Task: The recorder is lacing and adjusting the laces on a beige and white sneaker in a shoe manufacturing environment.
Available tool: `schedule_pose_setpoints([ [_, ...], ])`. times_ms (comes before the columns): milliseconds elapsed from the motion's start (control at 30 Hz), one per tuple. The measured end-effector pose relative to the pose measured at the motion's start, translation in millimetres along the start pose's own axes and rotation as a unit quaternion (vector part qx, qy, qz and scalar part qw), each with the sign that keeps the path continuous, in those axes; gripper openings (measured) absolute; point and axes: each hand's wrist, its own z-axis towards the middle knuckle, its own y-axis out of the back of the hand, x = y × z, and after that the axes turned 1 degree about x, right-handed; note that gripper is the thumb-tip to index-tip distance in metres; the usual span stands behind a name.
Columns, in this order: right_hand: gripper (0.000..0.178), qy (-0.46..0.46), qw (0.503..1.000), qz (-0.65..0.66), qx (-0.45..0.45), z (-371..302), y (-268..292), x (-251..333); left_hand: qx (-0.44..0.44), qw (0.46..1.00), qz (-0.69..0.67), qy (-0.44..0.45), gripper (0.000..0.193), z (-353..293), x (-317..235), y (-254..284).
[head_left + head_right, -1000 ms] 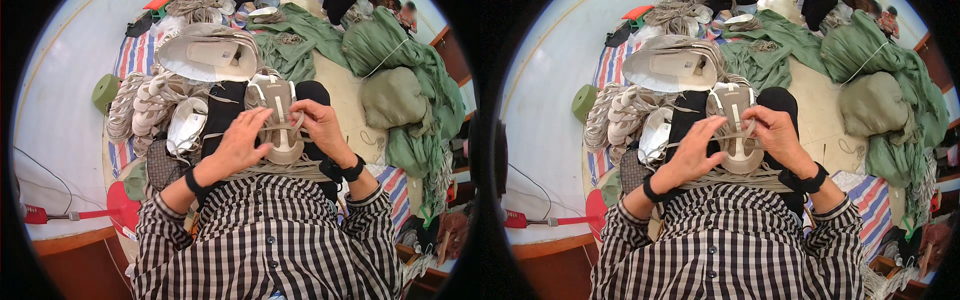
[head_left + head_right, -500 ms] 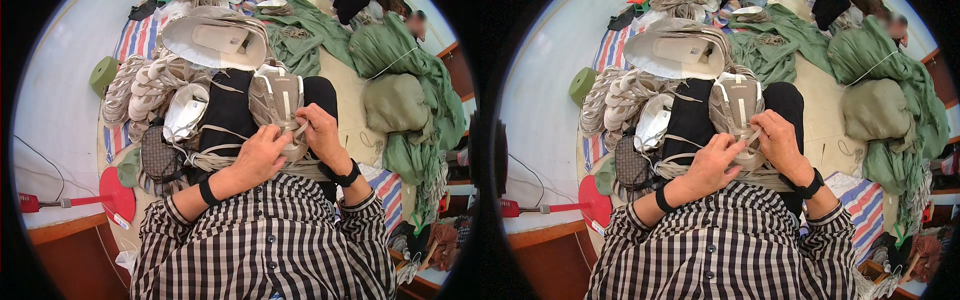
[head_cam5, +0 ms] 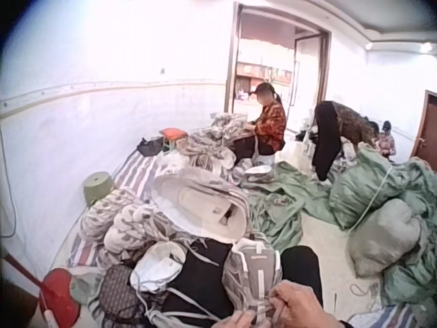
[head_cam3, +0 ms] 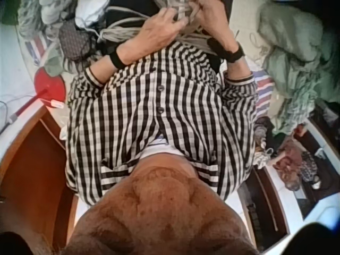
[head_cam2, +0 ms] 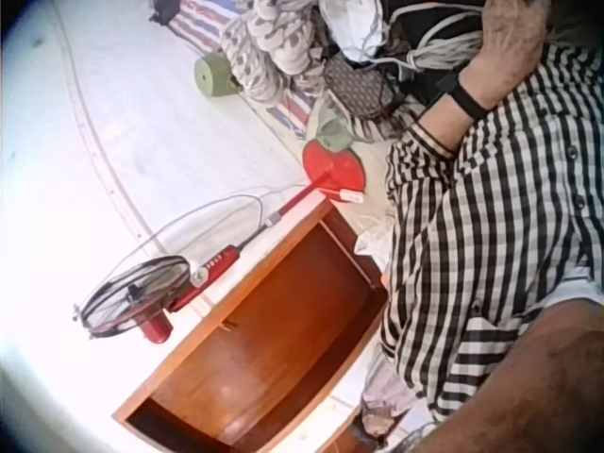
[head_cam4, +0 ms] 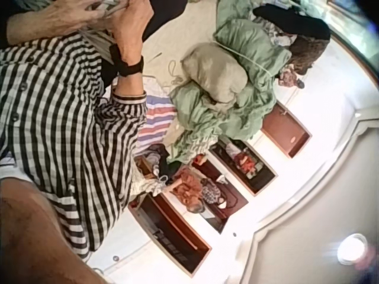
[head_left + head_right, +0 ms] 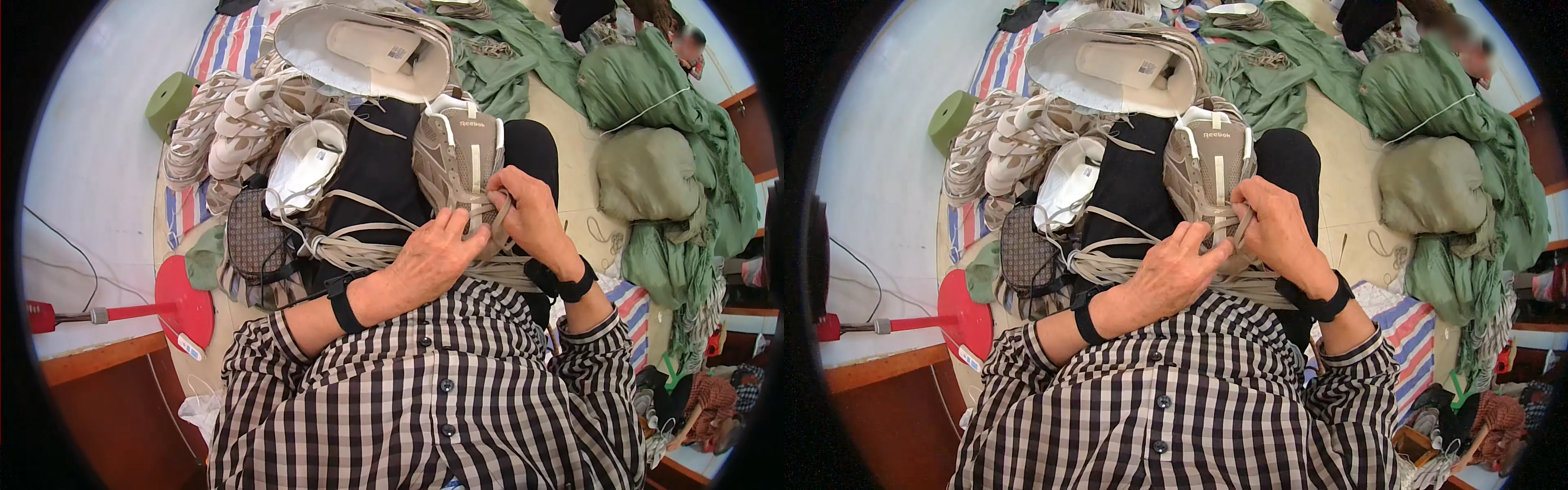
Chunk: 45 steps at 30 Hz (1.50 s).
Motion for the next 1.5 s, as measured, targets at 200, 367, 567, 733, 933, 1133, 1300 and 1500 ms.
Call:
schedule_pose_setpoints([
  [200,0.009,0.019,0.999,0.017,0.039,12.5,0.5,4.3,0.006,1.000,0.002,-0.003,0.040,0.1,-0.5,-0.6],
  [367,0.009,0.041,0.998,-0.017,0.050,12.3,2.5,4.4,-0.002,1.000,0.007,-0.008,0.041,1.3,-0.2,-1.6],
  [567,0.010,-0.063,0.998,0.015,0.020,0.2,2.2,-2.9,-0.006,1.000,0.022,-0.006,0.043,-0.4,-0.2,-2.9],
  [733,0.010,0.028,0.996,-0.084,-0.002,-0.6,-3.6,-3.8,0.002,1.000,0.004,-0.005,0.044,1.2,-0.2,-2.1],
  [933,0.011,0.023,0.995,-0.091,0.014,9.2,-15.4,2.2,0.020,1.000,-0.006,-0.003,0.046,0.8,2.0,-3.4],
  [1133,0.006,-0.040,0.999,0.013,0.028,5.6,-2.4,5.0,-0.026,0.984,-0.161,0.067,0.041,5.4,13.1,20.1],
  [1300,0.004,-0.092,0.992,0.078,0.022,1.3,-4.8,6.4,-0.050,0.940,-0.275,0.193,0.019,30.4,53.8,31.2],
  [1500,0.005,-0.067,0.997,0.042,-0.009,0.8,-13.5,3.5,0.030,0.947,-0.239,0.212,0.010,48.9,55.4,22.1],
])
